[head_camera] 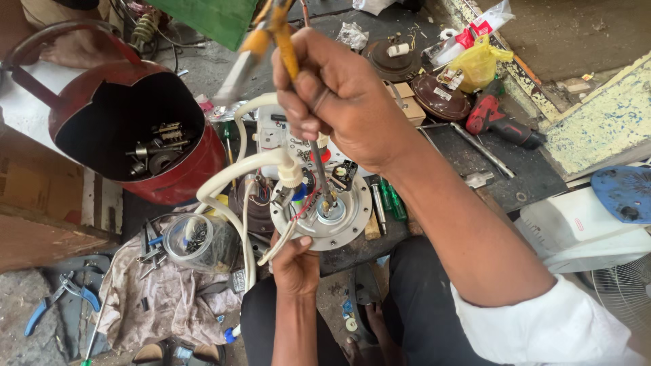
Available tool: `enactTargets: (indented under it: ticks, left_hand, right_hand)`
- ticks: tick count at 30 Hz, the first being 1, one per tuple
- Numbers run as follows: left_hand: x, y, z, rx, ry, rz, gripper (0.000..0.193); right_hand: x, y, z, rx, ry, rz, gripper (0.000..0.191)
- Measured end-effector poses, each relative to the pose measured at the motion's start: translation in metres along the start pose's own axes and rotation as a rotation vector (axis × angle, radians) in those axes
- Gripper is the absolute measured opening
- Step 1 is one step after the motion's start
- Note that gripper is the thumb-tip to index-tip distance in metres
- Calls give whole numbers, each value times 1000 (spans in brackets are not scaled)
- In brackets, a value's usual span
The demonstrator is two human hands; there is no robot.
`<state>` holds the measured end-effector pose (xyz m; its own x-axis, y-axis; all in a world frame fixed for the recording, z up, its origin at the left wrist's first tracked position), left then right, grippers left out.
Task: The person uses a screwdriver to tighten screws on a circular electrical component with attached tubing and wires. They then adjust the wires and tubing by hand and briefly handle a cylindrical metal housing.
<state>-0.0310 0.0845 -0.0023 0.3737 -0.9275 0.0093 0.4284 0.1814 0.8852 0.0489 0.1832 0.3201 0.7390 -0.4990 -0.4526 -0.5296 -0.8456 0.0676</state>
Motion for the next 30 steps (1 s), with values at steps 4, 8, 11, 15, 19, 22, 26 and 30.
enactTargets:
  ticks: [4, 8, 11, 15, 19, 22, 26, 30]
  left_hand:
    - [0, 25, 14, 30, -21, 82, 57]
    - [1, 39, 20, 44, -24, 62, 55]
    - [1, 40, 21, 47, -16, 47, 55]
    - [1, 40, 20, 33, -9, 49, 58]
    - [2, 38, 19, 38, -6, 82, 59]
    - [2, 39, 19, 32, -13, 57, 58]
    - [3, 37, 18, 18, -26, 39, 58]
    - [2, 34, 17, 14, -26, 43, 55]
  right_hand:
    - [3, 9, -12, 119, -54, 58, 18]
    - [10, 18, -26, 403, -104, 151, 18]
    - [14, 18, -37, 609, -129, 232, 14]
    - [20, 23, -50, 757, -155, 282, 12]
    - [25, 24, -54, 757, -153, 307, 16]
    - [23, 23, -60, 820, -168, 351, 17]
    - [19, 20, -65, 945, -154, 445, 17]
    - [13, 27, -71, 1007, -237, 431, 25]
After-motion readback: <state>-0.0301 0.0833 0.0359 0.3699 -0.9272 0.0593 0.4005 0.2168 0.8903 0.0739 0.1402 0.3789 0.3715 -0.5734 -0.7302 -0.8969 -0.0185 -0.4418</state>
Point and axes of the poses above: each hand's wrist, its own x-axis away from the middle knuckle, its own y-axis out of the palm, z = x × y, the point moved 9 cm from there along -x, towards the middle knuckle, and after that the axes turned 2 degrees about y, right-handed, at the moved point
